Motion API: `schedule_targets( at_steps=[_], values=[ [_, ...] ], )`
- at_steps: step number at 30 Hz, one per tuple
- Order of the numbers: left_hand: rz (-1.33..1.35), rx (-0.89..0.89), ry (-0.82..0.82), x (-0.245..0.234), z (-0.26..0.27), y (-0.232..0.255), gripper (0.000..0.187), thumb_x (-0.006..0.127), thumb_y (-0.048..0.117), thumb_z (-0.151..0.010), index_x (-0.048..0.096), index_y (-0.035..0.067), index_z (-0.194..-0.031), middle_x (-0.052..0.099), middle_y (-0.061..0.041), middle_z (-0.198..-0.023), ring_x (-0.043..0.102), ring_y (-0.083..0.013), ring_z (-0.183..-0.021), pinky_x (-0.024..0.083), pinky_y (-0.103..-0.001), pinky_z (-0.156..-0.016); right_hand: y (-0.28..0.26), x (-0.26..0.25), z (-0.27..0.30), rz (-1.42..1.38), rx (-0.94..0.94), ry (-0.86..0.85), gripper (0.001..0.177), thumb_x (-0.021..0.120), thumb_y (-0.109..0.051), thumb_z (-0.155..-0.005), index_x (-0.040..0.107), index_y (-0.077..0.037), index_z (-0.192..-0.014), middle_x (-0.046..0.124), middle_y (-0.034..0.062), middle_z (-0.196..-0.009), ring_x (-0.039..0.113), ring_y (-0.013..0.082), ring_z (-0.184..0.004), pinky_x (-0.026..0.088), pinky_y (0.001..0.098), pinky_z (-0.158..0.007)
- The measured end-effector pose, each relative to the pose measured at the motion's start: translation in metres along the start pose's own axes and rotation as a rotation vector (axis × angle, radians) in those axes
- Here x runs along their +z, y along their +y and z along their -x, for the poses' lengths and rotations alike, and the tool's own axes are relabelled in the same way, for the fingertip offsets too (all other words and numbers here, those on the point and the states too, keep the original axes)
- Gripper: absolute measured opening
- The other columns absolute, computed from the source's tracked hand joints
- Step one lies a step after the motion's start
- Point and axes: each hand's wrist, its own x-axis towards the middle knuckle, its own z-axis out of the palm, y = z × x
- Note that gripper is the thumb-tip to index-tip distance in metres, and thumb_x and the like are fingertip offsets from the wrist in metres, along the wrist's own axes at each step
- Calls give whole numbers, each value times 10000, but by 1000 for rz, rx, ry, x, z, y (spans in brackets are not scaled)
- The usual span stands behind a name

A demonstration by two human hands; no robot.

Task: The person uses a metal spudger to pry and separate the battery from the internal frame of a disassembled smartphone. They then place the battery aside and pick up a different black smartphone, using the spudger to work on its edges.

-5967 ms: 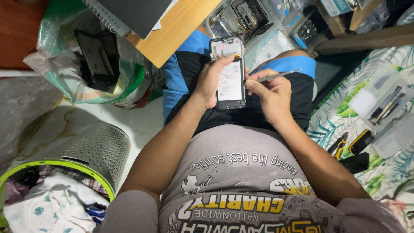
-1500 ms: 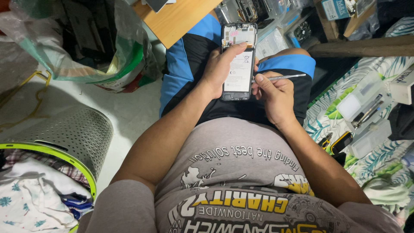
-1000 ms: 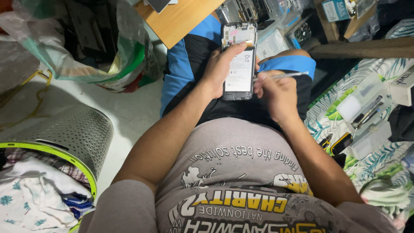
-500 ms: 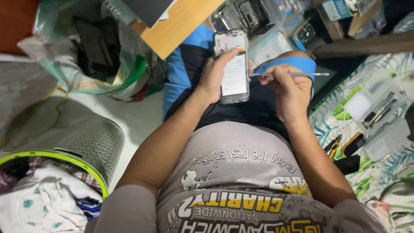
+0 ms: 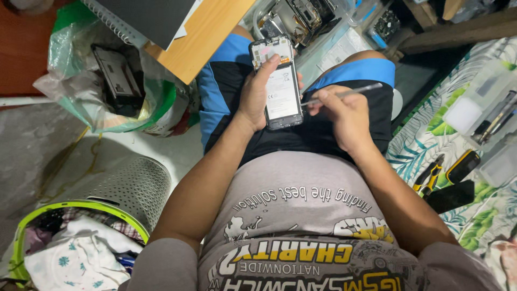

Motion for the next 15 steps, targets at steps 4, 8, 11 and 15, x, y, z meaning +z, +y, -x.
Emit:
schedule_targets(
  at_steps=[4, 8, 11, 15],
  values=[
    [-42, 22, -66, 1, 1, 0, 372, 611, 312, -1045, 626, 17, -1270, 714, -152, -988, 724, -219, -834, 639, -379, -747, 11, -7, -8, -398, 291, -30, 191, 637, -131, -1033, 650, 10, -906, 712, 120, -876, 674, 207, -774, 574, 349, -785],
    [6, -63, -78, 1, 5, 5, 334, 582, 270, -999, 600, 13, -1211, 720, -152, -1044, 746, -230, -903, 648, -401, -784, 16, -11, -8, -472, 309, -81, 195, 624, -155, -1037, 673, 16, -956, 705, 114, -894, 670, 214, -811, 553, 350, -817],
    [92, -98, -131, -3, 4, 5, 383, 569, 325, -992, 603, 12, -1210, 709, -147, -1069, 732, -225, -938, 640, -400, -822, 21, -9, -11, -585, 416, -77, 194, 618, -158, -1017, 679, 10, -941, 711, 116, -900, 675, 222, -835, 566, 380, -848],
    [177, -82, -281, -16, 3, 2, 589, 545, 520, -1058, 613, -45, -1207, 693, -149, -1018, 710, -249, -868, 623, -395, -805, 27, -2, -14, -682, 540, -89, 269, 609, -191, -992, 666, 40, -867, 732, 130, -914, 685, 230, -869, 580, 393, -887]
  ],
)
